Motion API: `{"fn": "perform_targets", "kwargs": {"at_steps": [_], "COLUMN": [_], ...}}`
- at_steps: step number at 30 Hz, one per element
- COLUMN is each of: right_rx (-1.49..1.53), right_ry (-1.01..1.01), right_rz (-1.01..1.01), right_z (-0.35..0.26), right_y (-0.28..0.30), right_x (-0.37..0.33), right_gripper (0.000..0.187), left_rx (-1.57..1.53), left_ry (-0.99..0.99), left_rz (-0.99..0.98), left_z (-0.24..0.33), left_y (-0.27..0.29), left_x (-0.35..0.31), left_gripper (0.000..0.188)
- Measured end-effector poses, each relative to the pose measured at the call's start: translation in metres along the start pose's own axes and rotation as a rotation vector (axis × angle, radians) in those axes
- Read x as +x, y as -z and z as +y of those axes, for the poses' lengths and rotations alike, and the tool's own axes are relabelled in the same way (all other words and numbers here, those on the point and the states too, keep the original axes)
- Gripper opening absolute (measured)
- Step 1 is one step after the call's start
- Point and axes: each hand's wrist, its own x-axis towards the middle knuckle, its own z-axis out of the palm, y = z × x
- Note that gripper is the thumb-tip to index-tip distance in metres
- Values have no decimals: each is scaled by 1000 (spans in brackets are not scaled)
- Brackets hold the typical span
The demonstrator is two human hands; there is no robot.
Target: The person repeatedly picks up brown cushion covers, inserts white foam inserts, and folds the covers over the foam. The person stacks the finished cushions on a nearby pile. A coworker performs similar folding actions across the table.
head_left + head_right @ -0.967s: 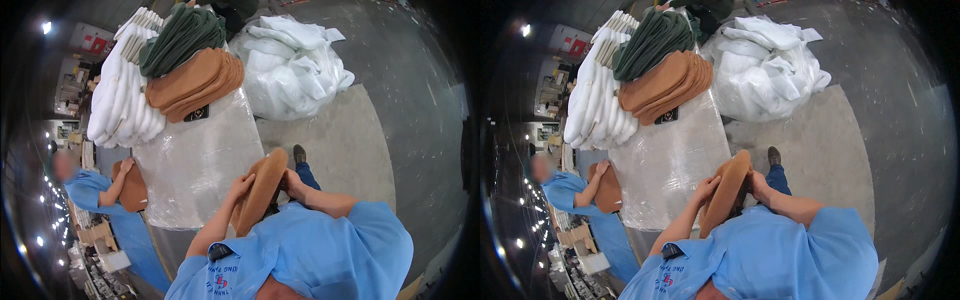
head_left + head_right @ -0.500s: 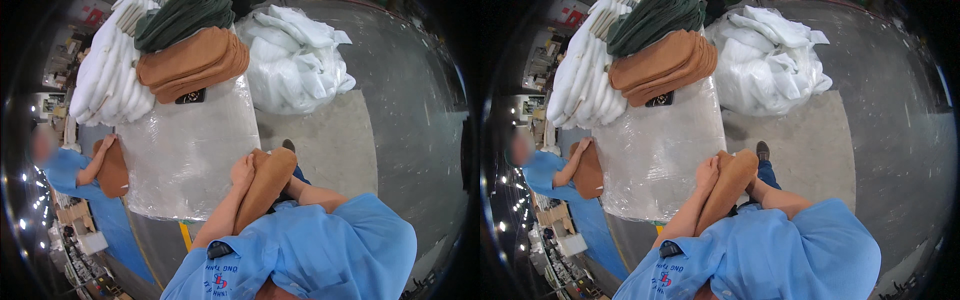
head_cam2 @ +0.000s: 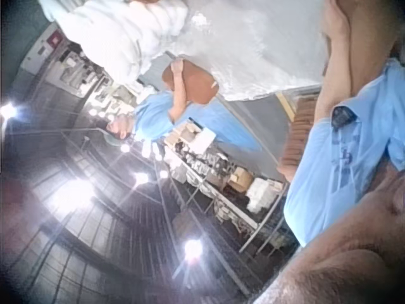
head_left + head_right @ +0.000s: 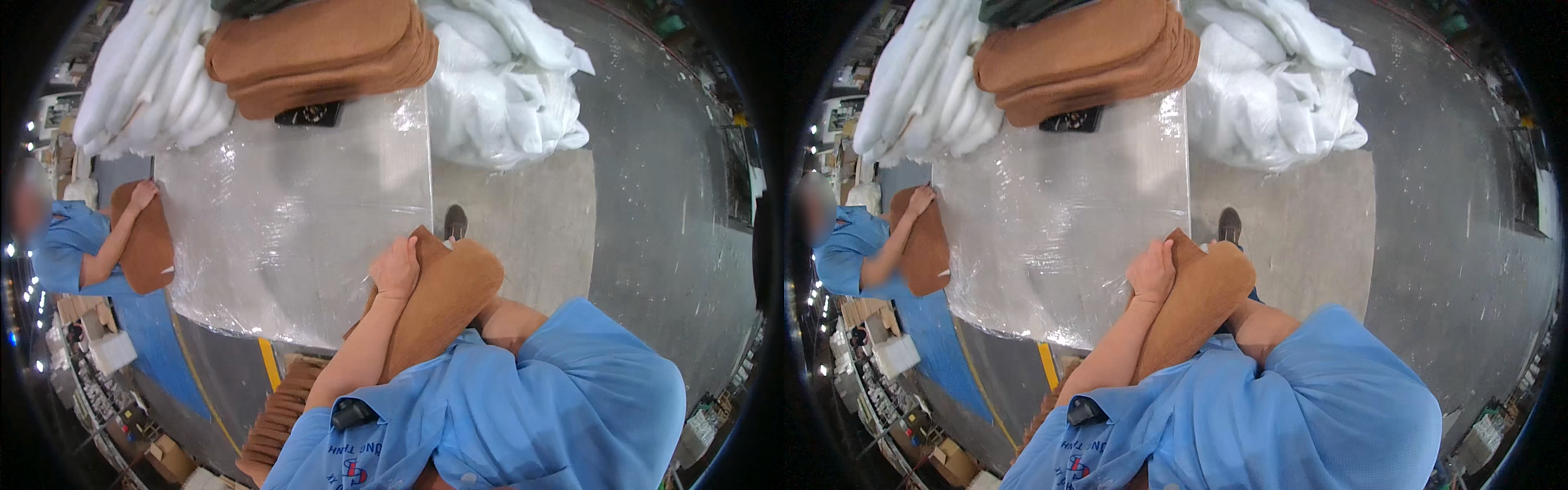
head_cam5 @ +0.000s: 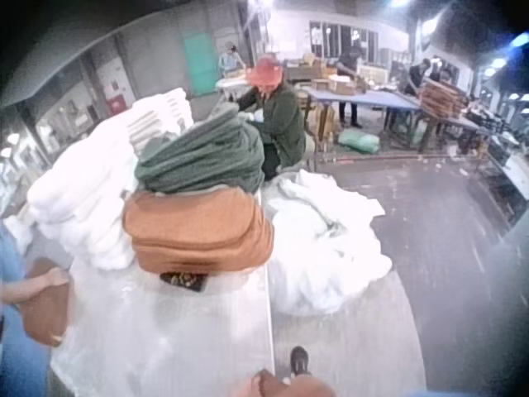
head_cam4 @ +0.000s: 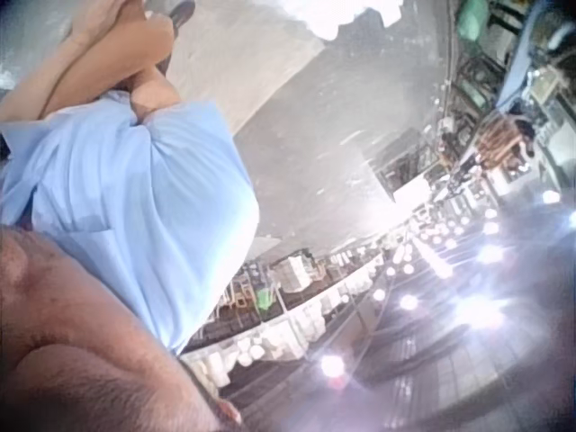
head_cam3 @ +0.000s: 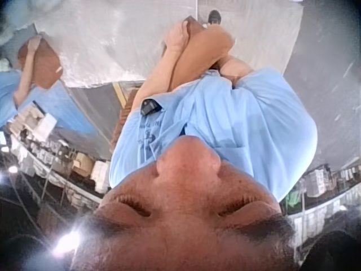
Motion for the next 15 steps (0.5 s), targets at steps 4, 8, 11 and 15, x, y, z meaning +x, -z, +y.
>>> {"fn": "perform_targets", "kwargs": {"at_steps": [4, 8, 11, 15], "right_rx": [-166, -381, -367, -549], "right_ry": [54, 113, 324, 726], "right_rz": [7, 159, 243, 167], "right_z": [-3, -11, -49, -130], "right_y": [7, 59, 89, 61], "right_x": [4, 2, -27, -146], "right_gripper": [24, 24, 24, 27], "left_rx": [-70, -44, -189, -547], "left_ry": [-20, -11, -112, -131], "left_rz": [34, -71, 29, 51], "left_z": [2, 9, -3, -34], "left_y": [6, 29, 36, 60], "left_x": [1, 4, -8, -52], "left_gripper": [42, 41, 36, 35]}}
